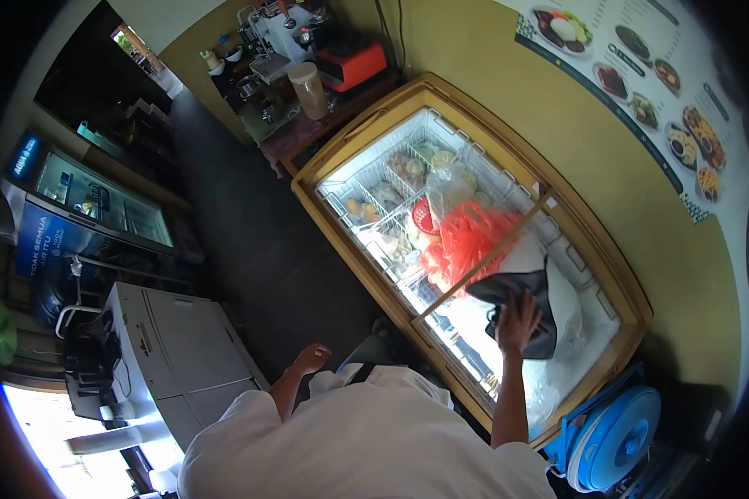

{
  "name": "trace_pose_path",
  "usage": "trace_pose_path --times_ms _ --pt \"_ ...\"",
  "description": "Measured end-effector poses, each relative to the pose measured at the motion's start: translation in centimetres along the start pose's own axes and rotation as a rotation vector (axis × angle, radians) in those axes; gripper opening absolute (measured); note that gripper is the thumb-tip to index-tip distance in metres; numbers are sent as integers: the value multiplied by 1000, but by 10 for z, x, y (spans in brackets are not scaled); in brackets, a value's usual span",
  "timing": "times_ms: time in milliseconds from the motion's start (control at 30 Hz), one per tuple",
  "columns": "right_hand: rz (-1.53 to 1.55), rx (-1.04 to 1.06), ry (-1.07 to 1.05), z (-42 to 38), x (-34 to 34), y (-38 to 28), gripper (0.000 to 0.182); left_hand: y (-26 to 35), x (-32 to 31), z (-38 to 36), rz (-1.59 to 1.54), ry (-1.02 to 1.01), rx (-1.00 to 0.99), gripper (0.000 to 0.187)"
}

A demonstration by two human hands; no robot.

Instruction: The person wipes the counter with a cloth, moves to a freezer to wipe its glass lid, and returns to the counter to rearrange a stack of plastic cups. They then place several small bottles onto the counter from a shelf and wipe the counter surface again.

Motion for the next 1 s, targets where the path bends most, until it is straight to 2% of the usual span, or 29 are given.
trace_pose_path --times_ms 100,167,233,333,400,433,467,500,533,567,633,667,700,733,767,800,833,900,967,1000 --pt "-55 -416 75 3 8 56 52 -3 15 23 -7 -23 -12 33" --pt "-16 -596 87 -1 2 53 52 7 27 34 -68 26 29 34" --pt "-130 -532 110 -8 -15 15 51 3 31 47 -115 42 -9 35" --pt "-148 -198 136 -35 -33 -42 49 -18 27 69 -133 18 -33 36" --pt "-197 38 163 -44 -33 -37 51 -30 35 80 -107 1 -20 36" --pt "-272 -55 72 -32 -41 2 52 -37 38 82 -89 -3 -5 37" --pt "-316 -197 -15 -20 -16 17 52 -45 41 82 -68 -11 13 37" --pt "-161 -365 69 -12 -12 53 54 -51 49 81 -74 -3 20 36" --pt "-84 -561 97 -2 7 58 58 -55 59 80 -75 -1 24 34" --pt "115 -333 375 -4 -28 100 60 -58 66 75 -74 -6 22 33" --pt "362 -467 392 -7 -44 60 56 -69 77 69 -44 22 61 30" --pt "300 -351 507 -14 -39 14 56 -70 83 77 -29 34 66 29" --pt "277 -142 600 -30 -48 -27 52 -65 86 87 -10 41 1 28" --pt "389 -136 436 -46 -62 -58 52 -67 85 95 7 41 -58 27" --pt "146 26 206 -58 -45 -106 47 -77 84 98 28 31 -108 25" --pt "142 -22 82 -57 -19 -128 43 -82 86 113 0 48 -230 25" --pt "142 -22 35 -52 -12 -113 44 -80 81 124 -43 64 -346 25" --pt "-11 -208 29 -45 -16 -46 47 -30 91 121 -75 41 -283 25" --pt "51 -480 134 -35 -5 -11 46 26 100 118 -253 10 -306 26" --pt "66 -459 207 -35 -16 -17 46 63 107 117 -220 11 -365 27"
Point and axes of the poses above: each hand's wrist, its own z-axis towards the middle knuckle, its own x-axis out of the back of the hand, y = z × x, the point moved 8 cm from there along z, towards the middle knuckle, and after that the axes turned 2 degrees about -x, right-handed, at the moved point
